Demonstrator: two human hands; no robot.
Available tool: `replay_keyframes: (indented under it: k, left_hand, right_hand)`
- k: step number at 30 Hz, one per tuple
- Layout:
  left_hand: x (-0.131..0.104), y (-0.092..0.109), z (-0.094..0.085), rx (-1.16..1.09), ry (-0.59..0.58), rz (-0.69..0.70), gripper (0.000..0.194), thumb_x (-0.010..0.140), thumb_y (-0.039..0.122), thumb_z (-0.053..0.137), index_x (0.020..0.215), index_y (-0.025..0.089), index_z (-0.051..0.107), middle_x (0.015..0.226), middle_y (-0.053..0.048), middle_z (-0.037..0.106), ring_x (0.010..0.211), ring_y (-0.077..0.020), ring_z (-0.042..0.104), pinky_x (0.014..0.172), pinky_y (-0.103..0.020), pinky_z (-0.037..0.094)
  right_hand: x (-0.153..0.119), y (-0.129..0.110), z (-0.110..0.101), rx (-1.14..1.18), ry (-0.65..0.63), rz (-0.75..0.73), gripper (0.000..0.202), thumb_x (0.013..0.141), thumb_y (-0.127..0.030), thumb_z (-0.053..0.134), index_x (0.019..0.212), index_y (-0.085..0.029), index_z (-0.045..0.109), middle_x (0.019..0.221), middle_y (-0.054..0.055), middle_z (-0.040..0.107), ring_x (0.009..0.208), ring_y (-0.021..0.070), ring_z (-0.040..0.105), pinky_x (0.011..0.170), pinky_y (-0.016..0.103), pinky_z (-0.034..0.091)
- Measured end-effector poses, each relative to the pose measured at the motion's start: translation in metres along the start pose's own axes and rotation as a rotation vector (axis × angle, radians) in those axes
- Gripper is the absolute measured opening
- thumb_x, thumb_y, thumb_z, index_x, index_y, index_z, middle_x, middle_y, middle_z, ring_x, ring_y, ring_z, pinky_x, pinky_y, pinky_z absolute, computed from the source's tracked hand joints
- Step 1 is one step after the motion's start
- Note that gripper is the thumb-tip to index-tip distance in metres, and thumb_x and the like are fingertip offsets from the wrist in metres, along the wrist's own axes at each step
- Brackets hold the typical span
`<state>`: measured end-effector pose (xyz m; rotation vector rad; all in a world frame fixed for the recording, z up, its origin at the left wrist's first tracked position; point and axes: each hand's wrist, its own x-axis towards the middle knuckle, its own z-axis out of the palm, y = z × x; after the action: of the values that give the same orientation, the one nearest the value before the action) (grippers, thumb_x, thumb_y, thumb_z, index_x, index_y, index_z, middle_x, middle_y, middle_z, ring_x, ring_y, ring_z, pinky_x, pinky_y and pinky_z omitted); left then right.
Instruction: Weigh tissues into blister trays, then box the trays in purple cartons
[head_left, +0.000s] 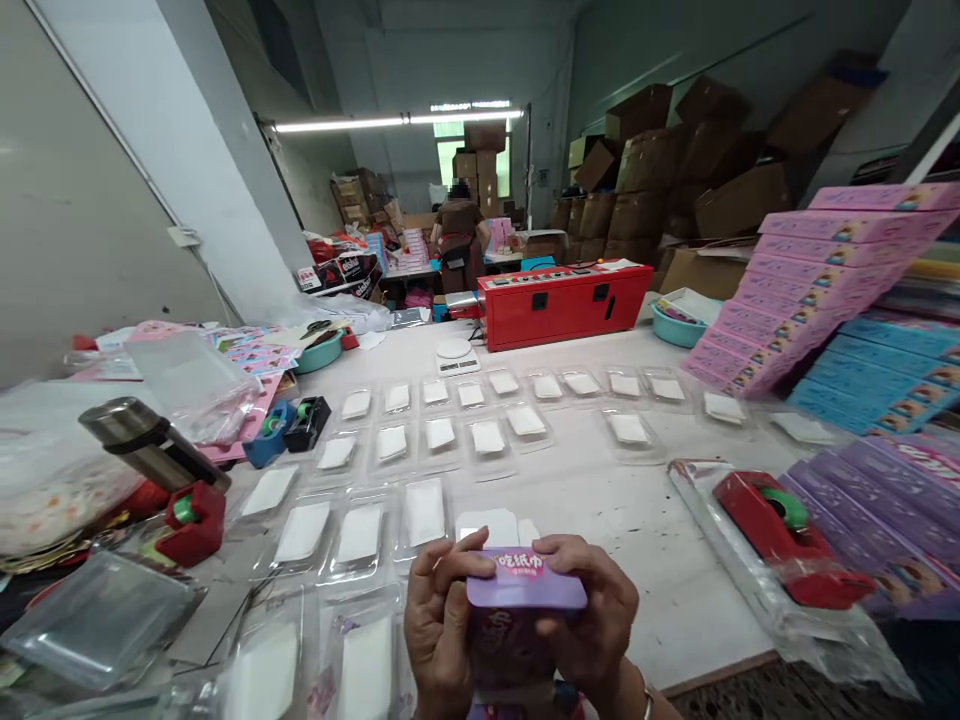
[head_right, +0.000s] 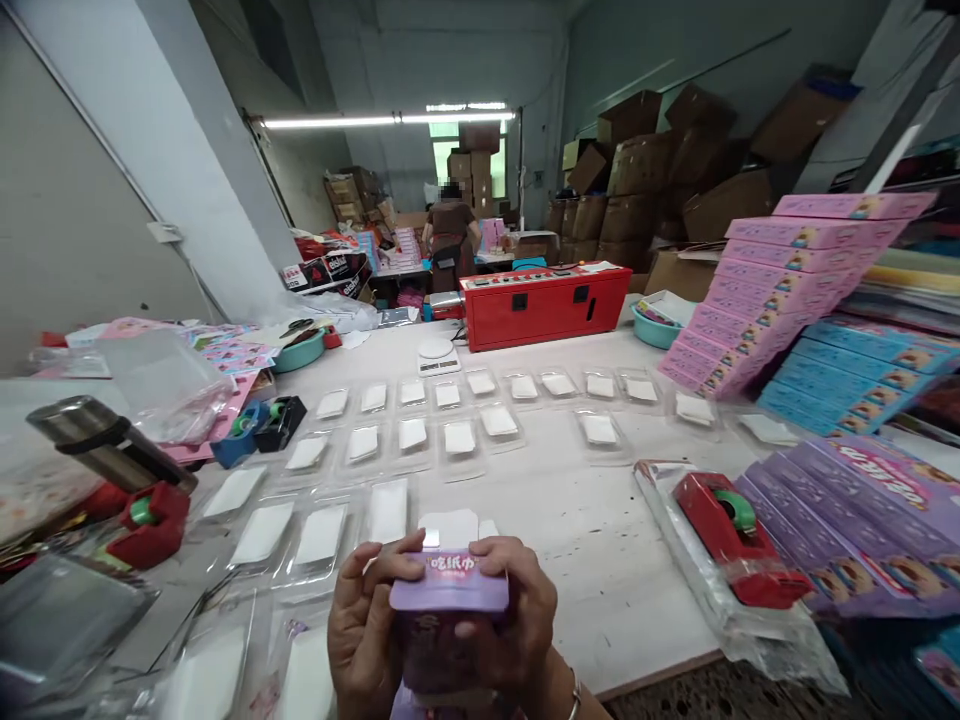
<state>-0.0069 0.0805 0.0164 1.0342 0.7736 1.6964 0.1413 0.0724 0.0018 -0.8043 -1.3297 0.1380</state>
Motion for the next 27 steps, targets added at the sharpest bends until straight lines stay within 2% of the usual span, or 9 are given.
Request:
replay_keyframes:
  k: [2,4,6,8,10,14,16,22,27]
  left_hand:
    - [0.000,0.000,0.004,0.029,-0.085,0.121,0.034,0.092,0.049,0.058,0.120,0.030,0.059,0.079,-0.002,0.071,0.107,-0.0267,0.067,0.094,-0.043,0.052]
    - [0.001,0.001,0.005,0.121,-0.164,0.241,0.044,0.087,0.051,0.065,0.124,0.028,0.058,0.083,-0.003,0.070,0.101,-0.0268,0.068,0.091,-0.042,0.054]
    - [0.002,0.002,0.008,0.191,-0.136,0.270,0.053,0.083,0.042,0.073,0.130,0.028,0.054,0.090,-0.004,0.070,0.099,-0.0250,0.068,0.090,-0.039,0.054]
    - [0.002,0.005,0.012,0.200,-0.039,0.203,0.056,0.085,0.034,0.072,0.135,0.028,0.049,0.096,-0.004,0.068,0.095,-0.0216,0.068,0.087,-0.035,0.055]
    - [0.003,0.009,0.014,0.218,0.012,0.160,0.050,0.087,0.030,0.069,0.134,0.028,0.051,0.100,-0.005,0.067,0.092,-0.0194,0.067,0.083,-0.032,0.055]
    - [0.008,0.013,0.012,0.360,-0.131,0.264,0.012,0.089,0.022,0.064,0.098,0.024,0.071,0.103,-0.007,0.067,0.098,-0.0202,0.066,0.083,-0.030,0.054]
    - [0.012,0.014,0.010,0.355,-0.177,0.299,0.010,0.089,0.020,0.063,0.088,0.024,0.072,0.099,-0.006,0.068,0.098,-0.0203,0.065,0.085,-0.032,0.054]
    - [0.015,0.013,0.009,0.322,-0.198,0.310,0.011,0.088,0.017,0.064,0.088,0.025,0.071,0.091,-0.003,0.068,0.102,-0.0210,0.067,0.087,-0.033,0.055]
    - [0.015,0.008,0.006,0.346,-0.198,0.341,0.006,0.086,0.020,0.067,0.082,0.023,0.069,0.090,-0.003,0.068,0.106,-0.0236,0.066,0.088,-0.035,0.055]
  right_hand:
    - [0.002,0.001,0.000,-0.015,-0.060,-0.095,0.037,0.093,-0.057,0.055,0.115,-0.028,0.062,0.088,0.005,0.056,0.088,0.0271,0.064,0.073,0.046,0.058]
    - [0.005,0.001,-0.001,-0.021,-0.125,-0.146,0.031,0.097,-0.052,0.052,0.115,-0.029,0.063,0.089,0.005,0.056,0.091,0.0276,0.063,0.076,0.049,0.057]
    - [0.009,-0.002,-0.001,0.020,-0.153,-0.108,0.025,0.097,-0.040,0.053,0.119,-0.029,0.059,0.094,0.007,0.059,0.094,0.0278,0.062,0.079,0.051,0.056]
    - [0.015,-0.008,0.001,0.072,-0.135,-0.031,0.021,0.096,-0.031,0.055,0.117,-0.028,0.056,0.095,0.008,0.062,0.093,0.0265,0.062,0.079,0.049,0.056]
    - [0.019,-0.014,0.003,0.111,-0.112,0.060,0.014,0.095,-0.027,0.056,0.109,-0.027,0.056,0.093,0.007,0.061,0.090,0.0242,0.061,0.078,0.044,0.055]
    - [0.024,-0.021,0.004,0.152,-0.138,0.136,0.007,0.094,-0.020,0.057,0.097,-0.026,0.059,0.092,0.005,0.059,0.091,0.0216,0.060,0.080,0.039,0.053]
    - [0.025,-0.022,0.004,0.174,-0.149,0.162,0.007,0.093,-0.019,0.058,0.094,-0.026,0.061,0.092,0.005,0.060,0.090,0.0212,0.060,0.081,0.039,0.052]
    - [0.033,-0.028,0.003,0.230,-0.163,0.302,0.008,0.093,-0.025,0.061,0.086,-0.023,0.062,0.090,0.004,0.060,0.087,0.0192,0.061,0.077,0.034,0.051]
    - [0.032,-0.026,0.005,0.171,-0.152,0.124,0.016,0.098,-0.034,0.058,0.086,-0.024,0.061,0.088,0.004,0.061,0.085,0.0199,0.059,0.075,0.037,0.052]
